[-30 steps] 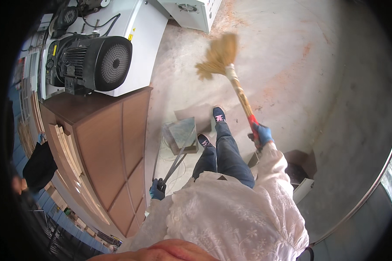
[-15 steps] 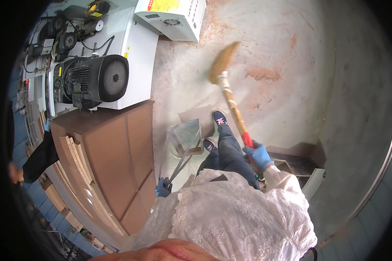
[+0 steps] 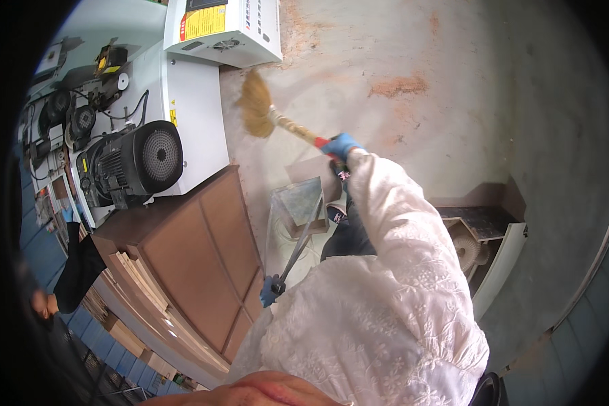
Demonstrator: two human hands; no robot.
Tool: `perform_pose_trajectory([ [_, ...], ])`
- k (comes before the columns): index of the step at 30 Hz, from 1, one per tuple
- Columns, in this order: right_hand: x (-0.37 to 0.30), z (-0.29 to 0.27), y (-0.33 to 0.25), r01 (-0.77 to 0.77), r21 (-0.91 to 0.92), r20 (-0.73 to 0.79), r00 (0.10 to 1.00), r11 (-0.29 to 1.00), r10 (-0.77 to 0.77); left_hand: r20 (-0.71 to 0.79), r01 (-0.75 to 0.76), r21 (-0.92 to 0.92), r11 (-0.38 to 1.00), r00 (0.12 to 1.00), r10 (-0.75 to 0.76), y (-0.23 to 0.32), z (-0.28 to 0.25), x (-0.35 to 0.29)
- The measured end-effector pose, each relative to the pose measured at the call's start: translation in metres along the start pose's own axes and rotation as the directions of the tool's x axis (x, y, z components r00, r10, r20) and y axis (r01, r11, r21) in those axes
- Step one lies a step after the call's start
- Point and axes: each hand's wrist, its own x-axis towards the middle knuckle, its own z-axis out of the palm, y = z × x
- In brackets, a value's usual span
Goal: The person sweeps sawdust and debris from a workshop floor using a broom and dustpan, then empties the collected material into a large bag. The person repeats the sweeping and collecting process across different areas of the floor.
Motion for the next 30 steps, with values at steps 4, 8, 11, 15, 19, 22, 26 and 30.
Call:
perform_pose_trajectory([
  [4, -0.040, -0.106, 0.071, -0.022, 0.311, -0.194, 0.977, 0.950, 0.086, 0.243, -0.308, 0.210, 0.928, 0.936, 0.255, -0.008, 0.017, 0.010],
  [8, -0.079, -0.179, 0.124, -0.016, 0.384, -0.373, 0.912, 0.923, 0.171, 0.104, -0.176, 0.234, 0.956, 0.982, 0.155, -0.001, 0.037, 0.006],
  [11, -0.107, -0.193, 0.146, 0.046, 0.359, -0.482, 0.865, 0.932, 0.143, 0.083, -0.105, 0.242, 0.964, 0.993, 0.088, 0.013, 0.046, -0.001],
  [15, -0.171, -0.182, 0.183, 0.120, 0.335, -0.511, 0.856, 0.935, 0.073, 0.107, -0.208, 0.220, 0.953, 0.976, 0.189, 0.016, 0.044, -0.005],
  [19, -0.265, -0.152, 0.245, 0.140, 0.305, -0.488, 0.873, 0.942, 0.028, 0.111, -0.314, 0.187, 0.931, 0.948, 0.297, 0.007, 0.027, -0.003],
  [22, -0.328, -0.116, 0.288, 0.132, 0.266, -0.399, 0.917, 0.955, -0.015, 0.109, -0.378, 0.192, 0.906, 0.925, 0.363, 0.008, 0.008, -0.003],
  [26, -0.363, -0.076, 0.325, 0.002, 0.184, -0.253, 0.966, 0.983, 0.046, 0.106, -0.421, 0.204, 0.884, 0.907, 0.408, 0.013, -0.011, 0.000],
  [30, -0.340, -0.060, 0.348, 0.010, -0.154, -0.149, 0.988, 0.988, -0.033, 0.112, -0.419, 0.223, 0.880, 0.908, 0.403, 0.013, -0.022, -0.003],
])
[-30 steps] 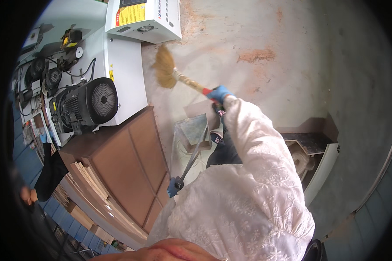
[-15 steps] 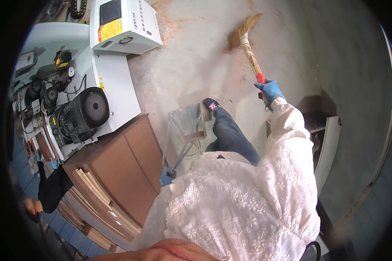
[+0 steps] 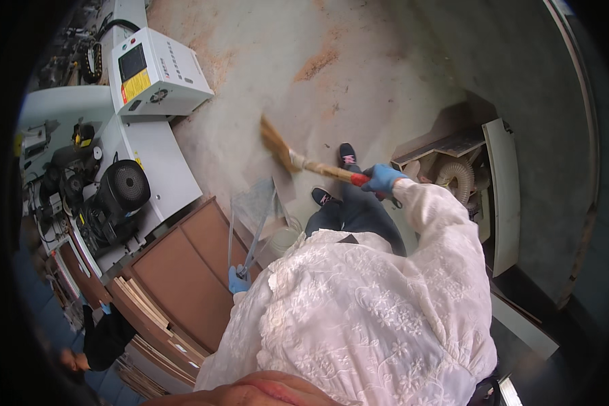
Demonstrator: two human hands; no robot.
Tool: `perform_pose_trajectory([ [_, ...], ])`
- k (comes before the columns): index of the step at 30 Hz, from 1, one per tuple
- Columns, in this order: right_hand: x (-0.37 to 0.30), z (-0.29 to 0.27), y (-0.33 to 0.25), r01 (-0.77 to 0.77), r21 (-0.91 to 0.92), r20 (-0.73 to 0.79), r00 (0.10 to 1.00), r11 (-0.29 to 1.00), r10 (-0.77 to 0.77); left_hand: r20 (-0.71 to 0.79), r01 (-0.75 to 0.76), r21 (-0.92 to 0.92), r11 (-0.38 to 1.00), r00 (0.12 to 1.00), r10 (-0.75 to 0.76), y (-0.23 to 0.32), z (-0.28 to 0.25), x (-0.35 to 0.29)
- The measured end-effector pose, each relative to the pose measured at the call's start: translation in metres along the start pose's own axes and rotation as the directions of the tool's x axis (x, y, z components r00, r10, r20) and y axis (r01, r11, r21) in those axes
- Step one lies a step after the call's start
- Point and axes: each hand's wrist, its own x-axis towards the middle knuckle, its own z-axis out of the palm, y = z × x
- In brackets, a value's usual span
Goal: The person sweeps sawdust and debris from a workshop floor using a broom and dustpan, then empties the collected material into a large bag. The person repeats the sweeping and collecting process across different areas of the floor.
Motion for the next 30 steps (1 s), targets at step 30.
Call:
perform_pose_trajectory([
  [30, 0.137, -0.516, 0.060, -0.189, -0.413, -0.513, 0.857, 0.891, -0.055, -0.298, 0.015, 0.142, 0.990, 0.954, 0.028, -0.086, 0.194, -0.196],
])
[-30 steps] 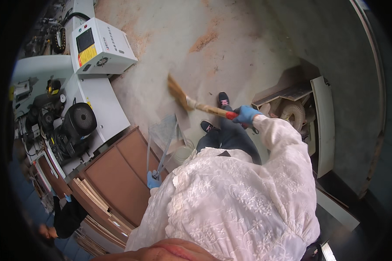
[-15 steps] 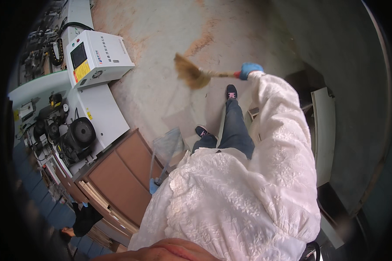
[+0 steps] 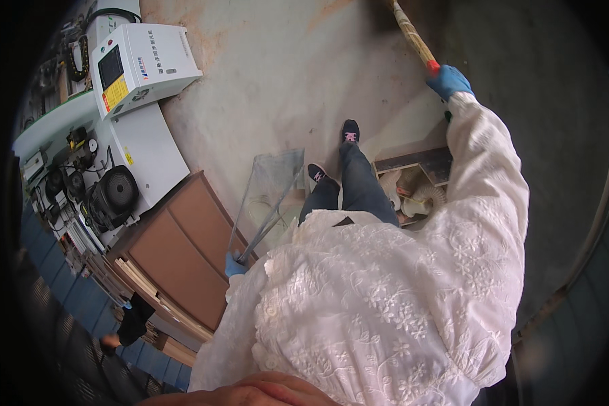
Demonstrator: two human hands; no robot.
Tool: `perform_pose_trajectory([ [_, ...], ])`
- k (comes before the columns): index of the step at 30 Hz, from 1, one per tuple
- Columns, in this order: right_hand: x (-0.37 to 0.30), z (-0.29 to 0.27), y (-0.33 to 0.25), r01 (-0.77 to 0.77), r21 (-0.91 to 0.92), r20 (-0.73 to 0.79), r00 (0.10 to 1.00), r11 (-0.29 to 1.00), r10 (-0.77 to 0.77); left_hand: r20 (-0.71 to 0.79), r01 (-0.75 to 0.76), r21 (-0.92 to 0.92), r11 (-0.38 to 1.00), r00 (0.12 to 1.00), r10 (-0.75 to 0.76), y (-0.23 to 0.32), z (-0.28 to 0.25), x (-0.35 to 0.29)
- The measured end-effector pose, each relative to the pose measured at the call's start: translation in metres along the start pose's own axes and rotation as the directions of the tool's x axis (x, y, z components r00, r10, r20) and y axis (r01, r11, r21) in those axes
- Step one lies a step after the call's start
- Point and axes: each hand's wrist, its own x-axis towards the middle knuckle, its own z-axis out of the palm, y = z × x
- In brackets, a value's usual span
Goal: The person sweeps sawdust and debris from a workshop floor using a broom and dustpan, then empties the collected material into a large bag. The person repeats the sweeping and collecting process across different areas of the floor.
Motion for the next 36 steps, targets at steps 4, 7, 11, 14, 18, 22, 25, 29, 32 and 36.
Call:
perform_pose_trajectory([
  [4, -0.089, 0.010, 0.021, -0.002, 0.350, 0.067, 0.997, 0.937, -0.023, 0.068, -0.010, -0.017, 1.000, 0.998, 0.011, 0.005, 0.001, 0.006],
  [7, -0.142, 0.050, 0.033, -0.063, 0.514, 0.206, 0.977, 0.855, -0.052, 0.066, 0.024, -0.076, 0.997, 0.998, -0.019, 0.008, 0.002, 0.008],
  [11, -0.182, 0.103, 0.017, -0.032, 0.483, 0.386, 0.905, 0.875, -0.180, 0.126, 0.021, -0.120, 0.993, 0.992, -0.006, 0.019, 0.002, 0.002],
  [14, -0.186, 0.133, -0.013, 0.093, 0.410, 0.452, 0.843, 0.907, -0.291, 0.118, -0.010, -0.010, 1.000, 0.993, 0.011, 0.032, -0.002, -0.005],
  [18, -0.164, 0.164, -0.035, 0.145, 0.188, 0.543, 0.809, 0.971, -0.225, 0.143, 0.015, -0.061, 0.998, 0.990, -0.006, 0.045, -0.005, -0.008],
  [22, -0.129, 0.155, 0.002, 0.209, -0.067, 0.381, 0.909, 0.976, -0.169, 0.133, -0.030, -0.038, 0.999, 0.990, 0.035, 0.049, 0.001, -0.004],
  [25, -0.106, 0.117, 0.053, 0.057, -0.125, 0.254, 0.967, 0.991, -0.024, 0.154, -0.052, 0.000, 0.999, 0.987, 0.052, 0.047, 0.010, -0.003],
  [29, -0.090, 0.065, 0.108, -0.095, -0.145, 0.149, 0.982, 0.985, 0.117, 0.062, -0.082, 0.047, 0.996, 0.995, 0.079, 0.046, 0.026, -0.006],
  [32, -0.085, 0.046, 0.132, -0.202, -0.116, 0.011, 0.979, 0.973, 0.204, 0.038, -0.097, -0.034, 0.995, 0.994, 0.098, 0.046, 0.031, -0.009],
  [36, -0.105, 0.028, 0.136, -0.214, 0.032, -0.047, 0.975, 0.976, 0.215, 0.008, -0.148, 0.066, 0.987, 0.989, 0.148, 0.036, 0.026, -0.005],
])
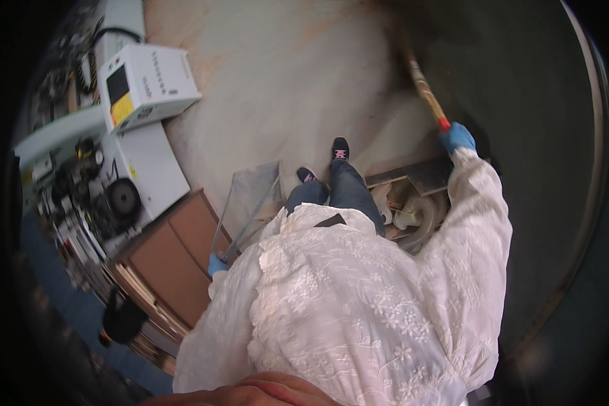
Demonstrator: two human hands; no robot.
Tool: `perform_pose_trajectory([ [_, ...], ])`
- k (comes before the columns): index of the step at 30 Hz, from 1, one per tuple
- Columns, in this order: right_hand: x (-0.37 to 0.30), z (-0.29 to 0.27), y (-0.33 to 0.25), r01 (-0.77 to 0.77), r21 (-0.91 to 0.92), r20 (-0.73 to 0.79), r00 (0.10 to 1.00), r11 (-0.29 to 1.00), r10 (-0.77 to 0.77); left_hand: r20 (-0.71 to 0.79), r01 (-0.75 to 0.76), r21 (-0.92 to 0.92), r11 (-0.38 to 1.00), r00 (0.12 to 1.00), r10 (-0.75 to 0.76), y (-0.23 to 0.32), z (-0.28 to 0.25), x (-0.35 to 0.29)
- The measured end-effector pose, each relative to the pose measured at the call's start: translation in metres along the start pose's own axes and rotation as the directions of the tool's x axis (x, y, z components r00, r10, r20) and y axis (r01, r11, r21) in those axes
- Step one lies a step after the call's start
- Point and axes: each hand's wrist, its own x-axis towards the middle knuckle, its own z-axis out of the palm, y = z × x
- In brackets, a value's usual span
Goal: The person sweeps sawdust and debris from a workshop floor using a broom and dustpan, then empties the collected material into a large bag. The person repeats the sweeping and collecting process across different areas of the floor.
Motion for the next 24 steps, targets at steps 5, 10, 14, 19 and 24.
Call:
perform_pose_trajectory([
  [5, -0.055, -0.019, -0.020, -0.102, 0.448, 0.133, 0.990, 0.888, 0.046, -0.077, 0.050, -0.036, 0.998, 0.996, -0.053, -0.028, 0.005, 0.027],
  [10, -0.092, 0.006, -0.071, -0.031, 0.574, 0.218, 0.969, 0.818, -0.117, 0.138, 0.146, 0.288, 0.947, 0.972, -0.192, -0.065, 0.018, 0.063],
  [14, -0.119, 0.028, -0.161, 0.104, 0.508, 0.284, 0.917, 0.855, -0.280, 0.393, 0.006, 0.278, 0.961, 0.912, -0.120, -0.109, 0.036, 0.079],
  [19, -0.146, 0.049, -0.334, 0.144, 0.408, 0.555, 0.745, 0.902, -0.370, 0.231, 0.469, 0.162, 0.868, 0.837, -0.496, -0.145, 0.073, 0.088],
  [24, -0.151, 0.112, -0.491, 0.254, 0.429, 0.658, 0.570, 0.867, -0.492, 0.218, 0.111, 0.586, 0.802, 0.933, -0.288, -0.155, 0.093, 0.093],
])
